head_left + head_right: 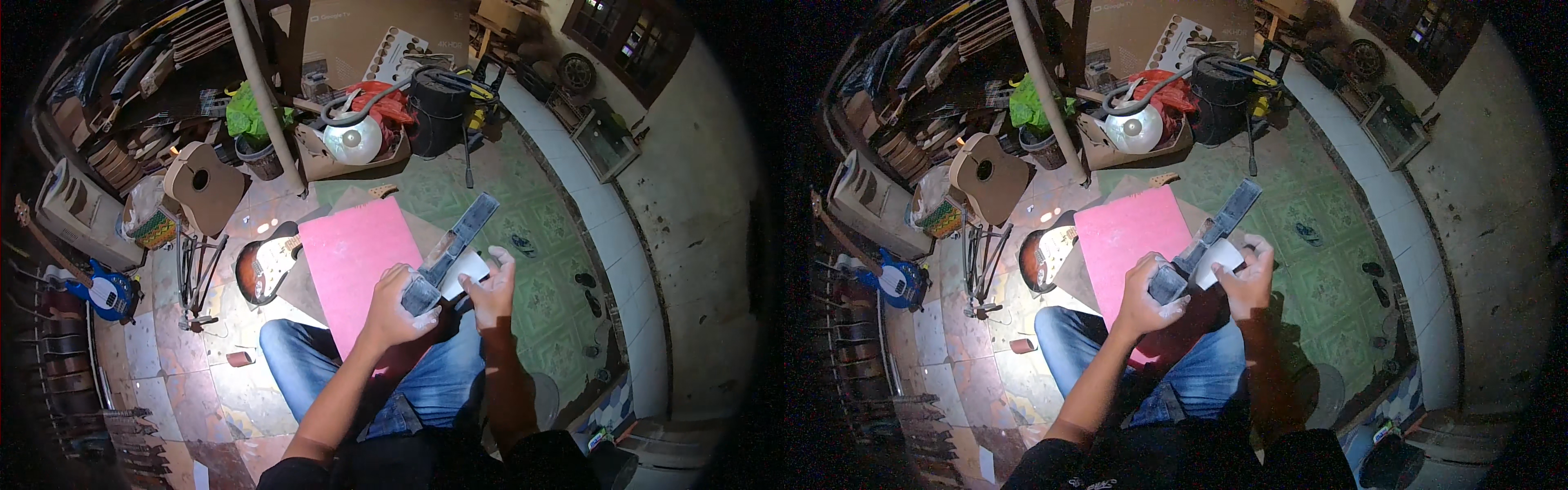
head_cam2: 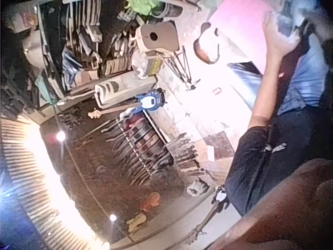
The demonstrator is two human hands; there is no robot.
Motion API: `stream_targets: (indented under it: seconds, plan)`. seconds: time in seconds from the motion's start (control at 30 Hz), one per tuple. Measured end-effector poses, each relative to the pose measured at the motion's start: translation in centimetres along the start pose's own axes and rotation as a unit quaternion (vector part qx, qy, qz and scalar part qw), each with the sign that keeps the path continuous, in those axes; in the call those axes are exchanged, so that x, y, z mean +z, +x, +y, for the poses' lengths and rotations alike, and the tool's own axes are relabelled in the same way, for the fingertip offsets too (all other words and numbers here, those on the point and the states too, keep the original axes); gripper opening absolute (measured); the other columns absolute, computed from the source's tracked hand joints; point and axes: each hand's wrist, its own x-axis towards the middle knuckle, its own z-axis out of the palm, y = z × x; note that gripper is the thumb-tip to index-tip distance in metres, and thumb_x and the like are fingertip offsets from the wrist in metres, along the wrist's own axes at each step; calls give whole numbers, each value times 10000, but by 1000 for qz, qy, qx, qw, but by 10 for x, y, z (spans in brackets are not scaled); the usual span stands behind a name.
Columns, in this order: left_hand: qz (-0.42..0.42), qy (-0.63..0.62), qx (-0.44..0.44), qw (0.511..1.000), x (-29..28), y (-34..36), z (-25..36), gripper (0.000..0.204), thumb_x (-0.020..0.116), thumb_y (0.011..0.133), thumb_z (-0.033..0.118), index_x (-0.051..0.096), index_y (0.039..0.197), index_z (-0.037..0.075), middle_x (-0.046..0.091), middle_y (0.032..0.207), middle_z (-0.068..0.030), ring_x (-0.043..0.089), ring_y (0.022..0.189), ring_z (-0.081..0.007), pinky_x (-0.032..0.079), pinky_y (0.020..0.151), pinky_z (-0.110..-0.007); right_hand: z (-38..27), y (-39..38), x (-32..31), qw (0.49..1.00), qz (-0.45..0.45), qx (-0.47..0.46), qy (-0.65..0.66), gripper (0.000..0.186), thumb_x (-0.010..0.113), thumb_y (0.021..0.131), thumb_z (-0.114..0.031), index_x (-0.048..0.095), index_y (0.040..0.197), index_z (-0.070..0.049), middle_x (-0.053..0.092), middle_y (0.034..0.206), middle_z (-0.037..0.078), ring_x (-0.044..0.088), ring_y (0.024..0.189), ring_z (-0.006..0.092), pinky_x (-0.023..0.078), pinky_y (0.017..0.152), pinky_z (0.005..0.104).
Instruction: The person sands the surfaces and edges of a guitar body with a piece of sandpaper, alternating between different sides and contours of the instrument.
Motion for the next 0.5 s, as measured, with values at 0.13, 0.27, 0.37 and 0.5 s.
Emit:
stream_targets:
  seconds: [0.13, 0.27, 0.37, 0.5]
  plan:
    - [-5, -5, -7, 1000, 6, -2, 4, 368, 827, 569, 181, 591, 818, 47, 564, 771, -124, 554, 710, -343, 458, 700, -394, 9, -8, -21, 973, -81, 157, 149, 345, 638, 841, 80, 533, 1144, -46, 585, 1080, 82, 675, 1031, 302, 549, 909, 419]
    - [-7, 7, 2, 1000, 7, -5, 5, 371, 828, 564, 179, 585, 812, 50, 563, 771, -122, 552, 715, -342, 455, 697, -403, -19, -22, -9, 894, -160, 103, 406, 222, 681, 891, -157, 498, 1010, -120, 497, 879, 25, 582, 873, 211, 457, 873, 397]
    - [-10, 3, -11, 1000, 8, -6, 8, 371, 827, 561, 176, 578, 807, 52, 561, 769, -122, 550, 718, -340, 456, 697, -409, -3, -14, -28, 853, -180, 164, 461, 231, 638, 941, -308, 478, 978, -146, 464, 816, 8, 521, 772, 176, 412, 843, 415]
    - [-11, 10, -10, 1000, 9, -8, 6, 375, 825, 558, 177, 575, 808, 53, 561, 769, -122, 549, 720, -338, 458, 696, -410, -4, -13, -29, 841, -173, 225, 460, 172, 606, 963, -275, 529, 982, -122, 474, 771, -9, 493, 677, 150, 410, 698, 347]
